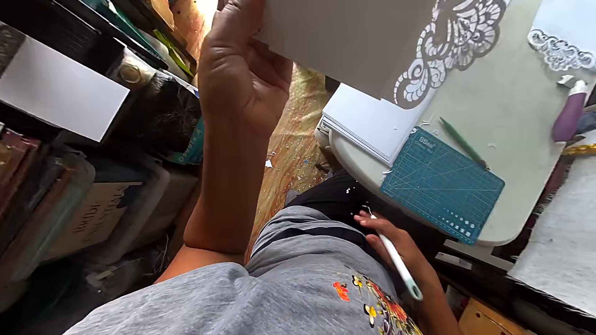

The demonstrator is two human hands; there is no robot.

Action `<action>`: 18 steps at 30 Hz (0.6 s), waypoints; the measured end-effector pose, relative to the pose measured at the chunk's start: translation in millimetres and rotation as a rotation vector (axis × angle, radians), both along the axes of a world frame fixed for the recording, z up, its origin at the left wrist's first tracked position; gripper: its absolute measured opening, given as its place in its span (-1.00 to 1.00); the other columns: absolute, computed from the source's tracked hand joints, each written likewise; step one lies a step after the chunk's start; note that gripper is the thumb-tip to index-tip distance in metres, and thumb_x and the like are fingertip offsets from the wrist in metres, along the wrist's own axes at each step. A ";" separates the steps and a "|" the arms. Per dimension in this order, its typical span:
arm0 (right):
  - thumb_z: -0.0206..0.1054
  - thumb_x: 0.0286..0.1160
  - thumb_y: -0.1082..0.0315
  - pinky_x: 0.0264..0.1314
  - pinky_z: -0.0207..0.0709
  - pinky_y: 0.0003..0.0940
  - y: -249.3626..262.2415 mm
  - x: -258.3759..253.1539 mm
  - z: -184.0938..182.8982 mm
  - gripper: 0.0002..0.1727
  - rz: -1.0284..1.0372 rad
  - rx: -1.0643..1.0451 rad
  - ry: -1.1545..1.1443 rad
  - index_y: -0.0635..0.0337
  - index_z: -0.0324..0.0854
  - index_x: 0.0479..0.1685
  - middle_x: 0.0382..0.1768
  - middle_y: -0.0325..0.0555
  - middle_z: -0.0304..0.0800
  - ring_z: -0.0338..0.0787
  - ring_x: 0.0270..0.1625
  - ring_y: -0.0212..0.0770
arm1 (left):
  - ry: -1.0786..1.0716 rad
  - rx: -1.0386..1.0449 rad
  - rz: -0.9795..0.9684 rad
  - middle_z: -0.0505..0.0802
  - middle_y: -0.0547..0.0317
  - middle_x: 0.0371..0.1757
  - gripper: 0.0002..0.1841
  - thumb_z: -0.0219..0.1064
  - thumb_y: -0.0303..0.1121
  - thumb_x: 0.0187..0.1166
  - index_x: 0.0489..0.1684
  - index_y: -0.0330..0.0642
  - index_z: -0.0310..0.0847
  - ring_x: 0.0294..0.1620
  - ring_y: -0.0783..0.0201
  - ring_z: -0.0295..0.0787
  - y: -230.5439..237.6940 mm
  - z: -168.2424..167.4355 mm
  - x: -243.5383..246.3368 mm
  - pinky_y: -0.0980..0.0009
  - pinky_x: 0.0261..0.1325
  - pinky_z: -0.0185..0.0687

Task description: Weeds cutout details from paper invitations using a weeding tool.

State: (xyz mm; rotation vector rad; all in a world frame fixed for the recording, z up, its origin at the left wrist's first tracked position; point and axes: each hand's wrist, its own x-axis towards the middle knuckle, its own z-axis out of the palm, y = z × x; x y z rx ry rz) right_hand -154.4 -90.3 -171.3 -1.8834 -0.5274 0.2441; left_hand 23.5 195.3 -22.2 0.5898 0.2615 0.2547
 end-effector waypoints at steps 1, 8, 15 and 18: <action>0.15 0.82 0.03 0.81 0.19 0.07 -1.7 2.0 -14.9 -0.51 -0.015 -0.070 -0.010 0.23 0.67 0.38 0.39 0.03 0.78 0.57 0.64 -0.10 | 0.006 0.012 -0.001 0.75 0.06 -0.28 -0.81 -0.08 -0.51 0.83 -0.16 -0.19 0.44 -0.16 0.29 0.83 0.8 -0.3 0.1 0.38 0.05 0.82; 0.40 0.54 0.02 0.48 0.48 0.31 12.9 27.4 -80.7 -0.36 -0.313 -0.437 -0.072 0.45 0.66 0.35 0.31 0.38 0.75 0.71 0.42 0.33 | 0.030 0.038 0.004 0.76 0.06 -0.32 -0.75 -0.12 -0.52 0.83 -0.23 -0.21 0.45 -0.18 0.30 0.84 3.7 -3.6 -2.8 0.38 0.07 0.81; 0.32 0.68 0.13 0.69 0.38 0.05 73.0 75.3 -64.6 -0.61 0.097 -0.273 -0.161 0.18 0.76 0.29 0.22 -0.05 0.89 0.80 0.38 -0.07 | 0.008 0.033 0.065 0.73 0.05 -0.34 -0.76 -0.13 -0.53 0.83 -0.24 -0.21 0.43 -0.21 0.29 0.83 14.3 -3.2 -2.7 0.38 0.04 0.82; 0.28 0.71 0.27 0.66 0.44 -0.03 61.4 81.1 -59.1 -0.60 0.108 -0.234 -0.104 0.34 0.66 0.37 0.40 0.10 0.76 0.69 0.52 0.00 | 0.006 0.021 0.089 0.71 0.05 -0.34 -0.76 -0.15 -0.52 0.83 -0.23 -0.20 0.39 -0.23 0.29 0.82 24.5 -4.1 -0.8 0.37 0.02 0.82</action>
